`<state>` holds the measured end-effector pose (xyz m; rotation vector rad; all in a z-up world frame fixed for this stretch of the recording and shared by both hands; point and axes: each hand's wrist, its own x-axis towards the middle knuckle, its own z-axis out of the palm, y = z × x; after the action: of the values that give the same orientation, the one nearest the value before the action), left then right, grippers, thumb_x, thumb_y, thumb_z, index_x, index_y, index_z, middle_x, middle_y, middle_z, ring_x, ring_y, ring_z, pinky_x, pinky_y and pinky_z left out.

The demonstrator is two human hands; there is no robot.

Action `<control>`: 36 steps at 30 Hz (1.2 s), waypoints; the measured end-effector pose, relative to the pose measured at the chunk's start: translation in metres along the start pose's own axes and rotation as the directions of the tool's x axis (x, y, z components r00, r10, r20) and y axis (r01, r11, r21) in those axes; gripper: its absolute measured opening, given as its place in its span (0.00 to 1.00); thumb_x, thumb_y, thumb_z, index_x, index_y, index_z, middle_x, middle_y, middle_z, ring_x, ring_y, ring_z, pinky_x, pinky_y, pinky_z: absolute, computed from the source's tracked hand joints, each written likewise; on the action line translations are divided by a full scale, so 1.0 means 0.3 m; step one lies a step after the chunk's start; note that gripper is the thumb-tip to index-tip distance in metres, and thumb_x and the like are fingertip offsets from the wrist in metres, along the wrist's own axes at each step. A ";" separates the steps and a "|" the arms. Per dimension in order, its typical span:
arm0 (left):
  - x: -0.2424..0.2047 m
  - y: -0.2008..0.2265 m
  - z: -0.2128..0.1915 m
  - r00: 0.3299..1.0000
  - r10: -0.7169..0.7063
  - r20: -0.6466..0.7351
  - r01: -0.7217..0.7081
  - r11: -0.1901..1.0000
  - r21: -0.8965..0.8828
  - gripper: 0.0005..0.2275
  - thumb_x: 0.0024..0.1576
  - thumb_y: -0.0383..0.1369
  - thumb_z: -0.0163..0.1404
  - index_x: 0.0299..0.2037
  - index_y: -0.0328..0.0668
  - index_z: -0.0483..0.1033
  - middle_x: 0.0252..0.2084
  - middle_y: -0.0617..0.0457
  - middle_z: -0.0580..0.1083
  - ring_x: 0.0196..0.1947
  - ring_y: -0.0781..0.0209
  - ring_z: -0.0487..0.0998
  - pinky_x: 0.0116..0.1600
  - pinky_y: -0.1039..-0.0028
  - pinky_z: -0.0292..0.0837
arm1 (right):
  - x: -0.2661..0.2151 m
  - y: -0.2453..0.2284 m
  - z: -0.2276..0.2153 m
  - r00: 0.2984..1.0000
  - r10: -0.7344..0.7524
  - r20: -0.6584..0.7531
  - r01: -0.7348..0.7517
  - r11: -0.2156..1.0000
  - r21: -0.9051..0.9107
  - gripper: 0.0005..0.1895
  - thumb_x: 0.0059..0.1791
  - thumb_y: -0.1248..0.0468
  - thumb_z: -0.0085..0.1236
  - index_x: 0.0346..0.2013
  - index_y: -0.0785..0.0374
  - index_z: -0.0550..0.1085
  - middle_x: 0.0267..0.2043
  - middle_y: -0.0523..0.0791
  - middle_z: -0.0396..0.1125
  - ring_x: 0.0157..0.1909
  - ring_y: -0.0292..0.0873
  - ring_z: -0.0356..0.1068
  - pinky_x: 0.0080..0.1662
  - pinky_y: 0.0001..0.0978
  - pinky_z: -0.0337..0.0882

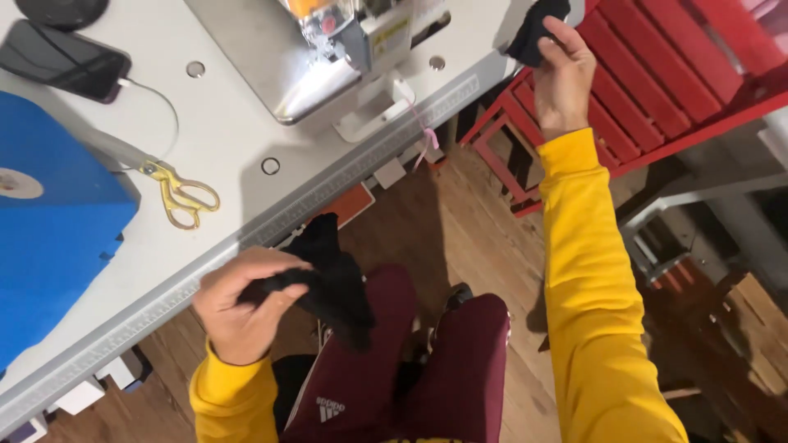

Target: Cutting a strip of black fabric and trimming it with scissors in a workshop.

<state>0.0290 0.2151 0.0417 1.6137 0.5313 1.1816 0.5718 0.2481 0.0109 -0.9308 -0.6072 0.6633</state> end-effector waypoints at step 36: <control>-0.017 0.179 0.020 0.808 0.222 -0.546 -0.190 0.975 0.115 0.14 0.63 0.33 0.65 0.42 0.26 0.76 0.37 0.42 0.78 0.37 0.57 0.81 0.46 0.72 0.79 | 0.265 0.011 -0.099 0.793 -0.156 0.589 0.606 0.101 -0.789 0.38 0.51 0.65 0.71 0.69 0.73 0.59 0.59 0.62 0.69 0.61 0.61 0.70 0.61 0.45 0.70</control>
<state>0.0211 0.1878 0.0880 1.3795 0.7737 1.8402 0.6440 0.2927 0.0088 -1.7504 -1.7056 -0.2195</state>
